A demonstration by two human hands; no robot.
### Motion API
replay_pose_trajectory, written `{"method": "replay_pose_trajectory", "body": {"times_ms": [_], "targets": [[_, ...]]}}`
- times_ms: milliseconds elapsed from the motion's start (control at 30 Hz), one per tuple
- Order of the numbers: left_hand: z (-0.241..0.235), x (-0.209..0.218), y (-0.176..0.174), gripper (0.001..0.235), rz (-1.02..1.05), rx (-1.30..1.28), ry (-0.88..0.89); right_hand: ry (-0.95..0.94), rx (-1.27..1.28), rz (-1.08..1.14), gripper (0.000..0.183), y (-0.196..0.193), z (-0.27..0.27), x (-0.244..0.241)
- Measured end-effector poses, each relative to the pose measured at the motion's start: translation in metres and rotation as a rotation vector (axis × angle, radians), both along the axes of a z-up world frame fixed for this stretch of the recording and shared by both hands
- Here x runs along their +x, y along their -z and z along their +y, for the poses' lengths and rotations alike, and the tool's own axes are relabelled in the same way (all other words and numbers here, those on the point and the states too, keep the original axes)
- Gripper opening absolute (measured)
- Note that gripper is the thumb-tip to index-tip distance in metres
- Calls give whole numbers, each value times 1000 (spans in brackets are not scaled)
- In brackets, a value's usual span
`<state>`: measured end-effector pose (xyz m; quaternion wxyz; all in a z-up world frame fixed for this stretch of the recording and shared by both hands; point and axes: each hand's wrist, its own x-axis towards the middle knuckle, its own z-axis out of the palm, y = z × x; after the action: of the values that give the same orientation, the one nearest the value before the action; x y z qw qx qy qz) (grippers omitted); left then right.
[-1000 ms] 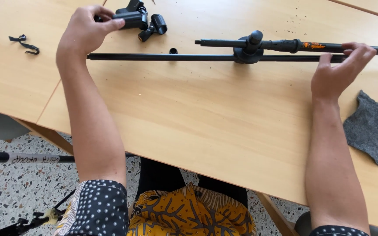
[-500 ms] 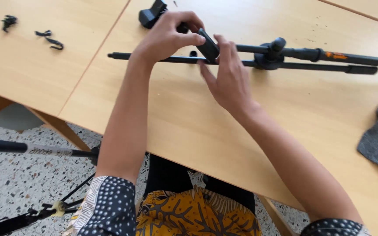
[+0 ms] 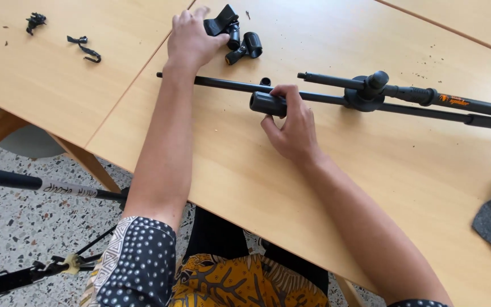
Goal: The person disassembles a tripod by removing the head and unscrewing the leg sections. They then reassemble the tripod by screwing the leg sections back together and reattaching the head, tightening the knobs to secure the components.
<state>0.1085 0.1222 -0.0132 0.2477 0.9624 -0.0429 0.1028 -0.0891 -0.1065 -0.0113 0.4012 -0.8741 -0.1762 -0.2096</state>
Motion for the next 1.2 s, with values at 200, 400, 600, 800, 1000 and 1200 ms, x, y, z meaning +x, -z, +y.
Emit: {"method": "replay_pose_trajectory", "body": {"times_ms": [200,400,600,800,1000,1200], "targets": [[-2,8,9,48,9,78,5,3,-34,-9,40,3,1,1],[7,-3,-8,41,82,73,-90,14,-6,36,41,-2,3,-1],[26,10,13,24,-51,32,-38,35,41,72,35,-9,3,-5],[12,-11,-10,20,-343,-183,139,18,99,-199,28,-14,4,-2],[-36,-56,-54,9,-608,-390,461,125,228,-279,25,-46,-7,0],[-92,-92,-58,14,-801,-259,463,-78,892,-47,29,-51,-36,30]]}}
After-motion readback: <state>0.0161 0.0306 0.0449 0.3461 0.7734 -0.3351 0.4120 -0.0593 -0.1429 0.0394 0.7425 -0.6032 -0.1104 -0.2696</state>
